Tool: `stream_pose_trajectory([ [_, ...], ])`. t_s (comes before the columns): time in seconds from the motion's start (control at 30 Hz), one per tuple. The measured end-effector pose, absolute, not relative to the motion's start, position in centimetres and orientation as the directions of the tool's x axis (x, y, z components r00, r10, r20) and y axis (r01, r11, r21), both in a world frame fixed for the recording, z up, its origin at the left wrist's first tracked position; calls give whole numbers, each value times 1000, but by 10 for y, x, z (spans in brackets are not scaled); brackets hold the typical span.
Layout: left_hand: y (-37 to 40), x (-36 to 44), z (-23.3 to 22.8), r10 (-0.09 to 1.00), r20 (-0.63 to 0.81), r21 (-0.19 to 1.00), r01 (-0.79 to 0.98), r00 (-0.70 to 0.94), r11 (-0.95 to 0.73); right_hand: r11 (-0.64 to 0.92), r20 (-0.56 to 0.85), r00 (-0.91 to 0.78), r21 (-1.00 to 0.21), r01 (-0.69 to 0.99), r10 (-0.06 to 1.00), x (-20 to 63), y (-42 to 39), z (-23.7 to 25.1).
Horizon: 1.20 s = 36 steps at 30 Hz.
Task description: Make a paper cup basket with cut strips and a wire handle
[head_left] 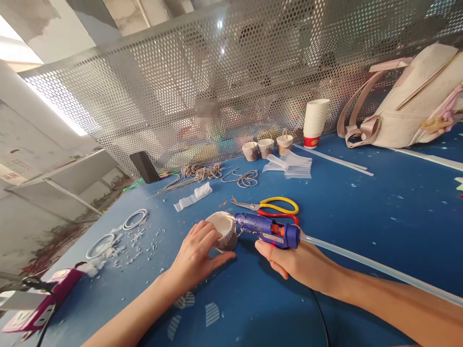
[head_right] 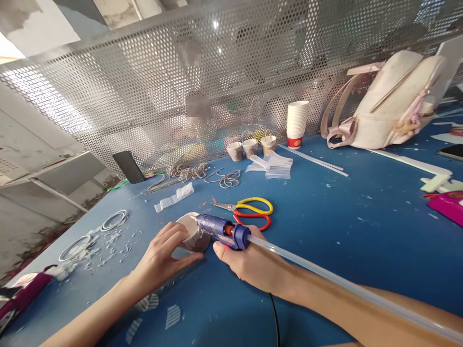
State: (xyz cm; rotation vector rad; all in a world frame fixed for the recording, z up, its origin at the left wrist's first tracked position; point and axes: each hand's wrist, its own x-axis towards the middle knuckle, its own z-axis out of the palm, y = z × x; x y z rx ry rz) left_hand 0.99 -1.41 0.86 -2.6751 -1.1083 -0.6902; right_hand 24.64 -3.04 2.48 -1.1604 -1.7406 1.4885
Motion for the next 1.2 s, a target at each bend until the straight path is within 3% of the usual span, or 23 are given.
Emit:
stream_pose_trajectory([
  [0.23, -15, 7, 23, 727, 410, 158, 742, 551, -651, -127, -197, -440, -975, 185, 876, 245, -28, 36],
  [0.53, -18, 7, 30, 722, 418, 81, 769, 551, -634, -189, -255, -431, -963, 190, 866, 244, -27, 26],
  [0.73, -18, 10, 23, 653, 438, 7, 724, 618, -690, -158, -233, -458, -968, 196, 858, 245, -28, 27],
  [0.93, -20, 12, 23, 662, 447, 28, 730, 602, -682, -101, -176, -479, -979, 178, 860, 245, -27, 27],
  [1.2, -20, 16, 24, 713, 455, 37, 789, 533, -614, -156, -214, -454, -974, 162, 865, 245, -27, 24],
])
